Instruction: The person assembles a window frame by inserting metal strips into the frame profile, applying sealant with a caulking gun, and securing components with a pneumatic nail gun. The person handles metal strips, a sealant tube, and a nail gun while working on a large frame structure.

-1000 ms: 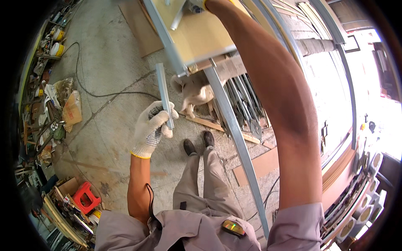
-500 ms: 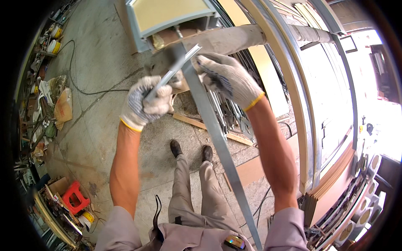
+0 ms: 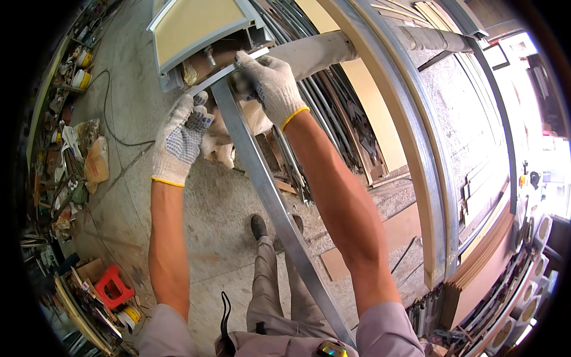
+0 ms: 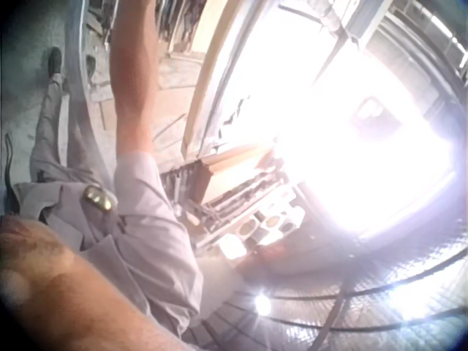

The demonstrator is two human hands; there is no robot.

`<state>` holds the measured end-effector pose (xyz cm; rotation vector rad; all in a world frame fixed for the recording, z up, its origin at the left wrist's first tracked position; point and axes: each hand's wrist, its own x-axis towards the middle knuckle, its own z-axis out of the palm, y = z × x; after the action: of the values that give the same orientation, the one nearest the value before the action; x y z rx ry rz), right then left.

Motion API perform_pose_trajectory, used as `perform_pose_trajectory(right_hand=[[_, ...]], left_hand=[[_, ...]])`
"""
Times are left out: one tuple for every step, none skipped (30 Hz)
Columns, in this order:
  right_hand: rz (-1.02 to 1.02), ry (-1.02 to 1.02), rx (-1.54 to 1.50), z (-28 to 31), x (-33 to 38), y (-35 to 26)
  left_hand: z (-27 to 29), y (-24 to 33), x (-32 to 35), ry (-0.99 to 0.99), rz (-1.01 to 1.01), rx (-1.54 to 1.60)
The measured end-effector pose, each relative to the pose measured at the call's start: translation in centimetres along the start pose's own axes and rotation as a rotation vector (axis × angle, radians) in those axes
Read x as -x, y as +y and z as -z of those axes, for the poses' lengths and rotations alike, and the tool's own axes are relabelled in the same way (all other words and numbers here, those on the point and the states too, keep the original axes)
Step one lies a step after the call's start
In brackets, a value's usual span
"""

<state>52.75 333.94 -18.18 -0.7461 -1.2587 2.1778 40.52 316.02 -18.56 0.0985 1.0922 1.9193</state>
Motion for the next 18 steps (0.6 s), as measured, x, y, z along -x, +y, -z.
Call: perform_pose_trajectory(right_hand=[[-0.006,0.016,0.016,-0.1,-0.1,-0.2],[-0.016,0.026,0.028,-0.1,-0.4,-0.1],[-0.024,0.037,0.041,-0.2,-0.7,0.0],[-0.023,0.056,-0.016,-0.2,-0.9,0.2],[-0.025,0.060,-0.026,0.0,-1.0,0.2],[-0.027,0.064,-0.037,0.1,-1.0,0.2],[-0.029,0.068,-0.048,0.2,-0.9,0.2],[-0.016,0.059,-0.034,0.1,-0.7,0.0],[0.006,0.054,-0.022,0.1,-0.8,0.0],[0.028,0.050,-0.010,0.2,-0.9,0.0],[0.047,0.048,0.000,0.2,-0.8,0.1],[0.085,0.082,0.037,0.1,-0.7,0.3],[0.036,0.098,0.085,0.1,-0.8,0.4],[0.044,0.090,0.077,0.2,-0.9,0.3],[0.052,0.082,0.070,0.3,-1.0,0.3],[0.057,0.078,0.074,0.5,-0.9,0.3],[0.061,0.067,0.076,0.3,-0.5,-0.1],[0.065,0.057,0.078,0.2,-0.4,-0.2]], left_hand=[[0.3,-0.7,-0.3,0.042,-0.012,0.003],[0.2,-0.8,-0.6,-0.011,-0.016,0.053],[0.2,-0.8,-0.8,0.014,-0.018,0.068],[0.1,-1.0,-0.9,0.039,-0.021,0.084],[-0.4,-1.3,-1.1,0.063,-0.019,0.100],[-1.0,-1.4,-1.5,0.129,-0.018,0.089],[-0.9,-1.3,-1.8,0.115,0.008,0.114],[-1.1,-1.1,-2.0,0.098,0.040,0.138],[-1.3,-1.1,-2.1,0.082,0.071,0.162],[-1.7,-1.3,-2.1,0.161,0.072,0.122],[-2.3,-1.2,-1.8,0.161,0.053,0.127],[-2.7,-1.2,-1.5,0.161,0.035,0.132],[-3.1,-1.2,-1.4,0.162,0.017,0.138],[-3.7,-1.2,-1.5,0.192,-0.001,0.126],[-4.3,-1.3,-1.5,0.223,-0.019,0.113],[-4.8,-1.5,-1.6,0.252,-0.037,0.101],[-5.1,-1.7,-1.7,0.286,-0.061,0.088],[-4.9,-1.8,-1.7,0.267,-0.074,0.058]])
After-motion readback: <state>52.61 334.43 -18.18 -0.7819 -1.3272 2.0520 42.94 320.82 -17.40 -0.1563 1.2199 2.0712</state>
